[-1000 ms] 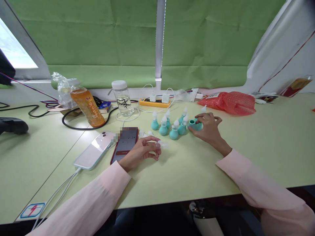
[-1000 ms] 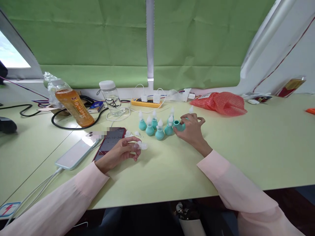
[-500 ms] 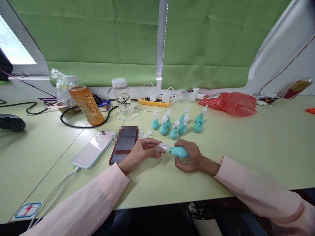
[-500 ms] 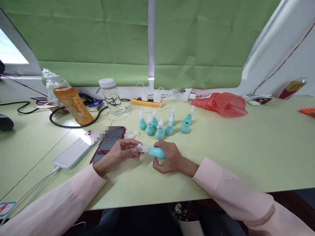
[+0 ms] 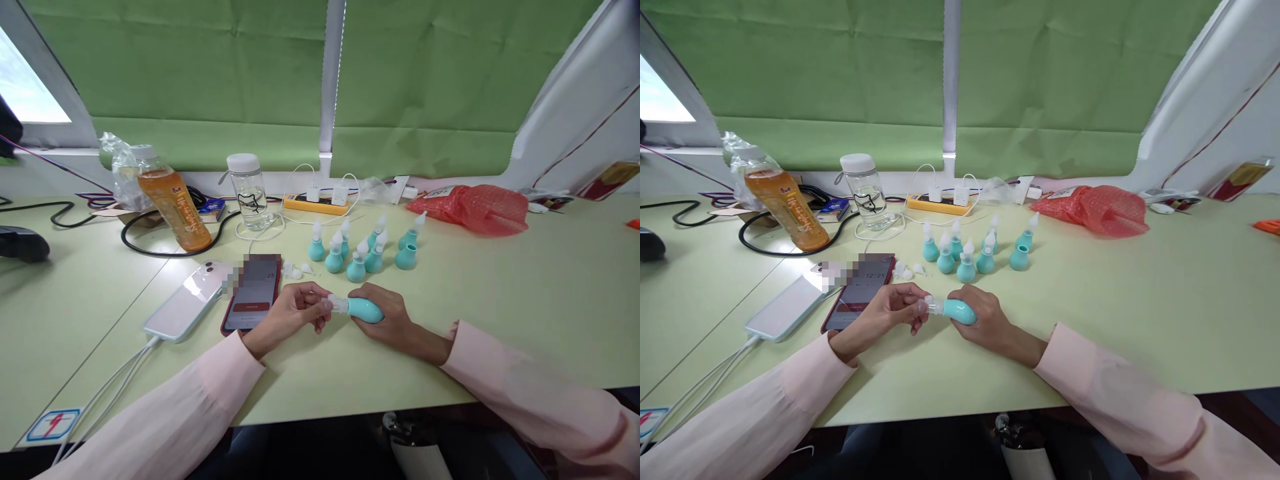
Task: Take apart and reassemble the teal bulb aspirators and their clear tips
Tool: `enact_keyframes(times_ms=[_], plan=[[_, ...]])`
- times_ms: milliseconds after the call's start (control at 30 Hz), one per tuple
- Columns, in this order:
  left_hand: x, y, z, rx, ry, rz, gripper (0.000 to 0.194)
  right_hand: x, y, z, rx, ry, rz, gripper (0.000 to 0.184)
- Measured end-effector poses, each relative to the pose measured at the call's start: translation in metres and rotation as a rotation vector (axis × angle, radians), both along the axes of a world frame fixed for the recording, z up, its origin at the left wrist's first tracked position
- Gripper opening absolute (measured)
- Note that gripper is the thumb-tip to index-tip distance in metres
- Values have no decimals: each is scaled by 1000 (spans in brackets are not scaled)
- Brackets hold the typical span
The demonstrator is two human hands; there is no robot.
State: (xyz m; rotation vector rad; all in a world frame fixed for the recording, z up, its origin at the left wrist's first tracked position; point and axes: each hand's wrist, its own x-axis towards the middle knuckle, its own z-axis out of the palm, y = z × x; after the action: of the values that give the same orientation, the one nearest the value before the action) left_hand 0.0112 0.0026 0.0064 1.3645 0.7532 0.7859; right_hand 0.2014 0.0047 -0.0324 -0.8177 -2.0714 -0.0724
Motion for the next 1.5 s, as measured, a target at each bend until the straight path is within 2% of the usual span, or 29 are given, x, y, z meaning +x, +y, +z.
enact_keyframes(times_ms=[100,200,367,533,700,867,933,967,1033,1067,1167,1333,1433,1500], plan=[[2,-1,-2,76,71,46,25,1,1,-3,9,-41,-12,16],[2,-4,-5,207,159,88,23,1,0,-1,-63,-47,8,15],[1,-10,-7,377,218,92,23,-5,-5,8,-325,72,51,14],[3,-15,-5,553,282,175,21,-11,-7,7,-583,207,66,13],[2,-14,-1,676,357,189,20,-13,-7,10,-745,246,131,11],[-12,0,22,667,337,65,31,-12,-9,19,-741,337,173,23],[-18,12,30,786,466,137,35,-12,-9,20,-722,321,175,19],[-19,19,31,891,615,203,36,-11,-9,20,-715,295,174,20],[-19,31,28,1102,936,314,34,-11,-7,18,-705,241,166,27],[-17,36,23,1158,1080,319,35,-10,-7,17,-699,228,156,28],[-9,44,7,1303,1304,182,36,-10,-6,15,-685,247,123,19],[-1,50,-11,1315,1423,105,29,-10,-7,12,-680,272,110,15],[1,53,-11,1300,1416,95,21,-10,-8,12,-651,254,105,16],[3,50,-7,1302,1415,116,23,-10,-8,14,-654,238,115,16]])
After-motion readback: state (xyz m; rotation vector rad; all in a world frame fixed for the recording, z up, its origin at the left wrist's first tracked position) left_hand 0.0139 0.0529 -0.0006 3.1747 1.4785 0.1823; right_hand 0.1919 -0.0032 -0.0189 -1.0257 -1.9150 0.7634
